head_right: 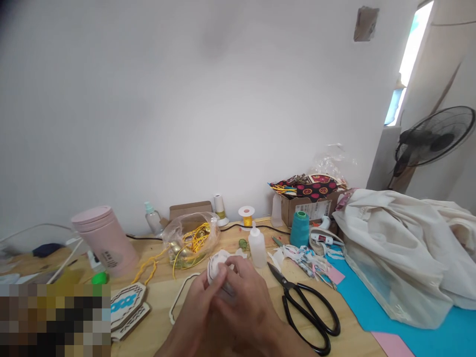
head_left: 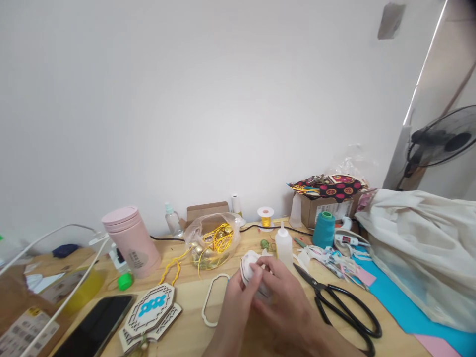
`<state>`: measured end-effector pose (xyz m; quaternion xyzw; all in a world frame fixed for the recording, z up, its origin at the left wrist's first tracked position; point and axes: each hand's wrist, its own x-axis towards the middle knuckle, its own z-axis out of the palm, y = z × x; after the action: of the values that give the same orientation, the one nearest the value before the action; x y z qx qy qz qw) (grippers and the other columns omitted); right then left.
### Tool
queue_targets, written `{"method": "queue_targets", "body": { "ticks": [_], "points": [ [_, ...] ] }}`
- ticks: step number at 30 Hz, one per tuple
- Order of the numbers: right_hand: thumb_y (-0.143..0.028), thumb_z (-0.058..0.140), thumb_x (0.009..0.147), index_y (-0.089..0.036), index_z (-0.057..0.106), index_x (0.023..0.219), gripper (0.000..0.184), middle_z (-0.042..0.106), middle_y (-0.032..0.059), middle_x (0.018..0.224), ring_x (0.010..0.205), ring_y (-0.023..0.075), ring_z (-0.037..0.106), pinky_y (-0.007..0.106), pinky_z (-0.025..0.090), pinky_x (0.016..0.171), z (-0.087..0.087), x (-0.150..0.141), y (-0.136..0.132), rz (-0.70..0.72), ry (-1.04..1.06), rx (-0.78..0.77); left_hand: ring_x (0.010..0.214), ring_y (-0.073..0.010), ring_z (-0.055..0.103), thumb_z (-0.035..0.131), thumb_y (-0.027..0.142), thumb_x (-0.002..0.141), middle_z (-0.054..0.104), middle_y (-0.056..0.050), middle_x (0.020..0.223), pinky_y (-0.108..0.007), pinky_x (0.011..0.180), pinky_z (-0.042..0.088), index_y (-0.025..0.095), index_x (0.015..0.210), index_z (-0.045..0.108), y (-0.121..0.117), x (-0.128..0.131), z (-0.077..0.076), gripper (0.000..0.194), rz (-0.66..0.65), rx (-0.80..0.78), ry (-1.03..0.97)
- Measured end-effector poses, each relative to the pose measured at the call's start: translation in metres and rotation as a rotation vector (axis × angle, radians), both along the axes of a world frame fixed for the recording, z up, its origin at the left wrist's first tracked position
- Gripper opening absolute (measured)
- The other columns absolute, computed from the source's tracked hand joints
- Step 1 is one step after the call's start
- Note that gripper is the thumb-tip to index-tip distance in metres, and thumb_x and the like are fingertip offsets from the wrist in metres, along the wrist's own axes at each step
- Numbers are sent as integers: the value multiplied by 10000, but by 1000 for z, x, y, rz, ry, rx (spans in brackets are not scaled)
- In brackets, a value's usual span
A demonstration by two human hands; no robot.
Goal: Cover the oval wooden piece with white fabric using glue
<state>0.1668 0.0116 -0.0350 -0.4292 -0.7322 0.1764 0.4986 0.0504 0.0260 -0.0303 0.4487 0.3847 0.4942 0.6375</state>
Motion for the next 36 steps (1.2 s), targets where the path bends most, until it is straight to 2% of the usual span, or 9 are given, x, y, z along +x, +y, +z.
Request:
{"method": "queue_targets", "body": {
  "ticks": [3,7,9,14,20,27,30,33,36],
  "points": [
    [-241,547,750,-197,657,878,174,629,79,899,858,216,549,329,426,770,2,9,5,-46,84,-11,713,-185,636,568,290,770,708,-64,775,-254,619,470,125,947,609,5,-6,0,245,-26,-65,-93],
    [-297,545,759,-142,601,1004,295,595,128,989,862,247,538,375,437,726,3,20,12,-151,223,-113,709,-181,635,612,238,740,706,-70,811,-243,587,468,130,1028,588,9,-12,3,308,-87,-61,-169],
    [-299,603,710,-146,597,1030,355,623,116,980,832,245,562,369,456,708,3,20,13,-118,273,-195,660,-180,632,645,216,712,707,-80,781,-246,558,467,113,1012,607,10,-13,4,320,-124,-45,-180],
    [-389,643,662,-140,666,754,266,704,74,721,651,218,628,306,503,583,2,13,14,13,430,-336,603,-158,619,699,181,655,713,-79,733,-242,559,476,101,923,652,11,-11,1,283,-127,-22,-204],
    [-475,627,647,-137,636,739,350,697,79,673,566,203,623,287,496,504,-1,11,14,-17,522,-347,711,-218,651,757,134,564,724,-84,748,-297,667,498,108,877,665,7,-2,-4,327,-90,-48,-254],
    [-424,466,777,-179,599,646,309,629,46,697,707,204,561,292,435,665,32,36,7,-217,358,-172,809,-227,650,674,146,681,722,-91,813,-301,711,499,100,1011,600,9,-9,1,342,-14,-89,-293],
    [-396,483,770,-193,560,538,317,579,9,561,587,184,536,267,408,564,45,65,-4,-237,205,-192,830,-229,648,636,157,719,717,-98,850,-305,707,503,96,1122,519,12,-14,1,424,7,-131,-309],
    [-308,579,696,-200,620,599,151,627,15,597,580,195,561,264,417,538,36,95,-24,-247,6,-266,801,-228,656,631,169,723,711,-91,870,-277,611,515,112,1183,456,11,-15,2,495,45,-212,-285],
    [-273,557,683,-218,639,704,101,668,37,717,681,216,605,280,456,614,9,118,-46,-350,-416,-403,765,-215,661,644,192,716,705,-80,890,-237,511,499,141,1190,449,9,-14,5,515,63,-274,-242]
  ]
}}
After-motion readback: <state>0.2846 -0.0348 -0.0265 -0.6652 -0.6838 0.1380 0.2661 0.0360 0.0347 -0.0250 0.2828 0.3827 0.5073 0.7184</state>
